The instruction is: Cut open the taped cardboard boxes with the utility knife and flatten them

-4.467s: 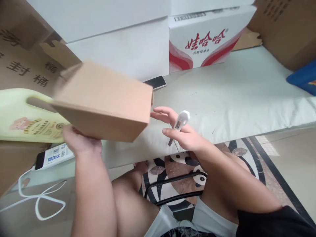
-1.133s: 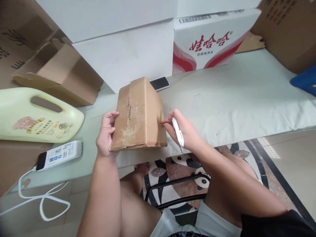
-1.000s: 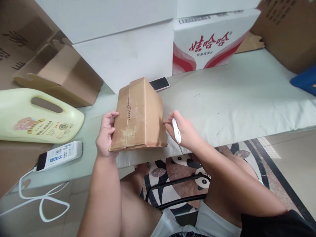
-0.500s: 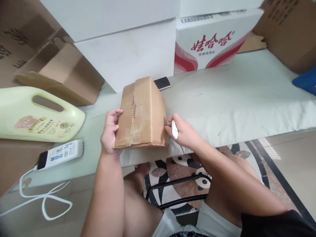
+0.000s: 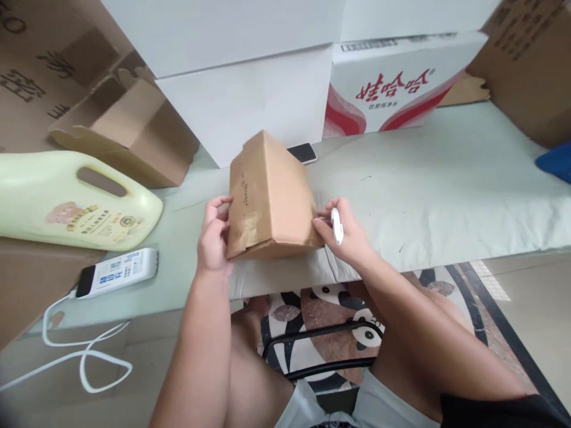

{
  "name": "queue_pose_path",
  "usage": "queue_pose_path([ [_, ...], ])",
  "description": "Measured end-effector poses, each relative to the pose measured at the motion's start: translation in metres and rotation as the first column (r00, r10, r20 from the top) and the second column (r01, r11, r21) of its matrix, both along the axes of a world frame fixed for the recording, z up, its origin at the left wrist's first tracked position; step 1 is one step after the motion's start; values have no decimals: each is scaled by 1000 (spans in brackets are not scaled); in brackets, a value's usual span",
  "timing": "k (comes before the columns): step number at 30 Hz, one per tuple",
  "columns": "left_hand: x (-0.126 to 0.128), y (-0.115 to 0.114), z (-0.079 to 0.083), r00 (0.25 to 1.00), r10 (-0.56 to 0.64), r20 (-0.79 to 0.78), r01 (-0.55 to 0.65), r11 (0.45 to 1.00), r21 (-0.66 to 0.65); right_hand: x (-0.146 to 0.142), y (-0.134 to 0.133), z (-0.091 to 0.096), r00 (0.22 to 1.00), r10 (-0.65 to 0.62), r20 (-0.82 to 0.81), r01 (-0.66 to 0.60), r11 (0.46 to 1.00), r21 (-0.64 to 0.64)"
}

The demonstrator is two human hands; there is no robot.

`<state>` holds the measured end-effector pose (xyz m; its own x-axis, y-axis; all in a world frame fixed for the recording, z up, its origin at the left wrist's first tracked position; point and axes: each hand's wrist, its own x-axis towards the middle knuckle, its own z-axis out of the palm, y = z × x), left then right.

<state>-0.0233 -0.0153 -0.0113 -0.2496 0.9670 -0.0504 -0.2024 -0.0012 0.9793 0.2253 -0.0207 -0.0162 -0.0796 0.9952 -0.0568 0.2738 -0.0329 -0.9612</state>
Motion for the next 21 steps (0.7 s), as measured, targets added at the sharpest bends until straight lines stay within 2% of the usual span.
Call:
queue_pose_path([
  [4,1,1,-5,996,43,-85,-54,988,-142,-2,-1,9,983,-45,-179,51,998,28],
  [7,6,3,-7,998,27,-51,-37,979,-203,-2,-2,16,965,-5,-261,12,1000,28],
  [11,12,5,-9,999,1,38,6,981,-196,3,-1,17,949,69,-308,-49,996,72],
  [17,22,5,-14,985,-141,94,156,974,-167,4,0,14,970,92,-226,-80,995,61],
  [21,21,3,-16,970,-240,43,240,971,-8,1,1,11,964,95,-250,-78,994,77],
])
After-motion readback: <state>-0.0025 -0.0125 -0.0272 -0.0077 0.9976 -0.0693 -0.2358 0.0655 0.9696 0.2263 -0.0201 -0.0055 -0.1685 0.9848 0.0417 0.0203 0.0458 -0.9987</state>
